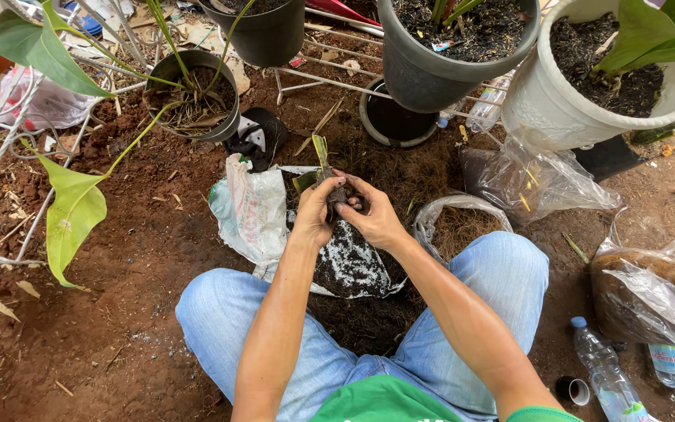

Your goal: The person sits on the ground and packs soil around the base of a plant cutting, pressing and shaping the soil into a root ball with both hands. They repeatedly squeeze and turn the soil mass around the cutting to compact it.

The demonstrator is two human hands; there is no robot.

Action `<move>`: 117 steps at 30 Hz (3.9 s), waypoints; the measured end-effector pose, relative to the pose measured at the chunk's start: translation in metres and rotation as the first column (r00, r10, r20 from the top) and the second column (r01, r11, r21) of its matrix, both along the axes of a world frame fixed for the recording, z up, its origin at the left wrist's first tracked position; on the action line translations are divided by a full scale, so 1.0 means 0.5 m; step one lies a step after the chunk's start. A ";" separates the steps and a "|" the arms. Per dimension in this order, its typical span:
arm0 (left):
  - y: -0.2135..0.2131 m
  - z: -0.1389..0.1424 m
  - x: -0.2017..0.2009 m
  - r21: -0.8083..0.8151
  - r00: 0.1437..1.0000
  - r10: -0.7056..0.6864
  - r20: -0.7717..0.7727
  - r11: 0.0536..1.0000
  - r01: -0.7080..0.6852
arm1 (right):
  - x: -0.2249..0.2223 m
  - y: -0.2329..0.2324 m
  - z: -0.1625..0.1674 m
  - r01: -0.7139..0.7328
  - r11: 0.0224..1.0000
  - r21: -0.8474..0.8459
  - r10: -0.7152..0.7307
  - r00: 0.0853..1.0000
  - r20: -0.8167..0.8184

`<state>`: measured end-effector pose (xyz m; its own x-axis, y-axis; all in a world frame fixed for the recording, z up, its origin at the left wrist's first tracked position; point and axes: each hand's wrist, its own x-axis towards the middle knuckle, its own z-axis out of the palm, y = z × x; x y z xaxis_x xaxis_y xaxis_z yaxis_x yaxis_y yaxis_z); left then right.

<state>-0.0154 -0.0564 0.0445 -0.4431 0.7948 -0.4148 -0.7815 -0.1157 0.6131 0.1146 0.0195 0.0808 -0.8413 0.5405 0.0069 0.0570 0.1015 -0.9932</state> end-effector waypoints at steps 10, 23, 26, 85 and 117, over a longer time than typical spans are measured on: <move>-0.002 0.012 -0.011 0.051 0.997 -0.028 0.066 0.998 0.025 | -0.005 0.021 0.002 -0.100 0.994 -0.049 0.098 0.994 -0.046; 0.004 0.007 -0.008 0.104 0.983 -0.024 0.180 0.995 0.005 | -0.008 0.001 0.020 0.003 0.897 0.442 -0.027 0.998 0.048; 0.007 -0.006 0.000 0.112 0.987 0.012 0.161 0.993 -0.031 | -0.007 -0.012 0.017 0.013 0.867 0.499 -0.171 0.947 0.272; -0.009 0.003 -0.001 0.023 0.960 -0.001 -0.281 1.000 0.008 | 0.004 0.038 0.030 -0.058 0.935 0.351 0.080 0.996 -0.050; -0.123 -0.086 -0.043 -0.391 0.661 -0.016 -0.750 0.816 -0.425 | -0.002 0.032 -0.153 -0.443 0.782 0.438 -0.004 0.699 0.715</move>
